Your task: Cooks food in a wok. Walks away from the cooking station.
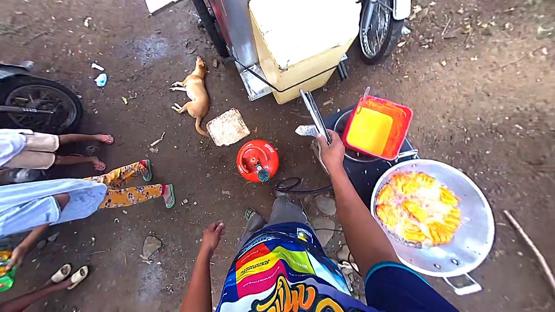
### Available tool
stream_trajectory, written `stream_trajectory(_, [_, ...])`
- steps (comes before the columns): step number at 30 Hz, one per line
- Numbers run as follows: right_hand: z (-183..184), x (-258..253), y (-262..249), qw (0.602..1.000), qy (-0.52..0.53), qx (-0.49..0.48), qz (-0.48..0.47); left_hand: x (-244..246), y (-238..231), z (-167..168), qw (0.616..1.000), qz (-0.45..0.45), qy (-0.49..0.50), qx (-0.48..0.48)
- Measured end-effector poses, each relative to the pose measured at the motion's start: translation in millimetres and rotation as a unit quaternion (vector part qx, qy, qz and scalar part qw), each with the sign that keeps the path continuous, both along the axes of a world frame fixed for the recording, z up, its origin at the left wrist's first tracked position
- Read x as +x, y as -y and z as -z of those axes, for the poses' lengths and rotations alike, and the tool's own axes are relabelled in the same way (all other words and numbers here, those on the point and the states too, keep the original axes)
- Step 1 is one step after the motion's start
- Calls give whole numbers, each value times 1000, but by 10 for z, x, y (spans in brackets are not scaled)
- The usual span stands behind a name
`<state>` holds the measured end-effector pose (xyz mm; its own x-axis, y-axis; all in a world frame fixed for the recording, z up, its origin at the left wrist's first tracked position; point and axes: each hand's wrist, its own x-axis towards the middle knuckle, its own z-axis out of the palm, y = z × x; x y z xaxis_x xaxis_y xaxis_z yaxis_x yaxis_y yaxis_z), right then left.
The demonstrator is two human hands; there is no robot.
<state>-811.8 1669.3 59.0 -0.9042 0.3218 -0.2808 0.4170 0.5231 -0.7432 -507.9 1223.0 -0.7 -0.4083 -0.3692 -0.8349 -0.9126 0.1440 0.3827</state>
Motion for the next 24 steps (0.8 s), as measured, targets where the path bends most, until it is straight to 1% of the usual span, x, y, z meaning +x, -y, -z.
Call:
stream_trajectory(2, [-32, -303, 9, 999, 0, 43, -14, -132, 2, -44, 1000, -5, -12, 1])
stream_trajectory(5, [5, -944, 43, 991, -50, 100, -71, -74, 21, -70, 1000, -6, -8, 0])
stream_trajectory(7, [72, -1449, 90, 983, -78, 130, -104, 102, 53, -56, 1000, -4, 13, -2])
stream_trajectory(9, [136, -1923, 161, 977, -81, 153, -123, 362, 84, -35, 999, -5, 38, -12])
stream_trajectory(12, [266, -2475, 272, 972, -85, 174, -133, 794, 100, -24, 995, -21, 98, -22])
stream_trajectory(15, [410, -2814, 363, 972, -83, 172, -139, 1139, 74, 14, 985, -64, 160, -13])
stream_trajectory(17, [486, -2971, 410, 970, -76, 181, -146, 1251, 29, 31, 980, -88, 176, -6])
stream_trajectory(20, [594, -3163, 434, 961, -82, 206, -168, 1149, -82, -4, 980, -108, 168, -3])
stream_trajectory(24, [607, -3362, 428, 952, -89, 217, -198, 790, -146, 6, 989, -84, 124, 1])
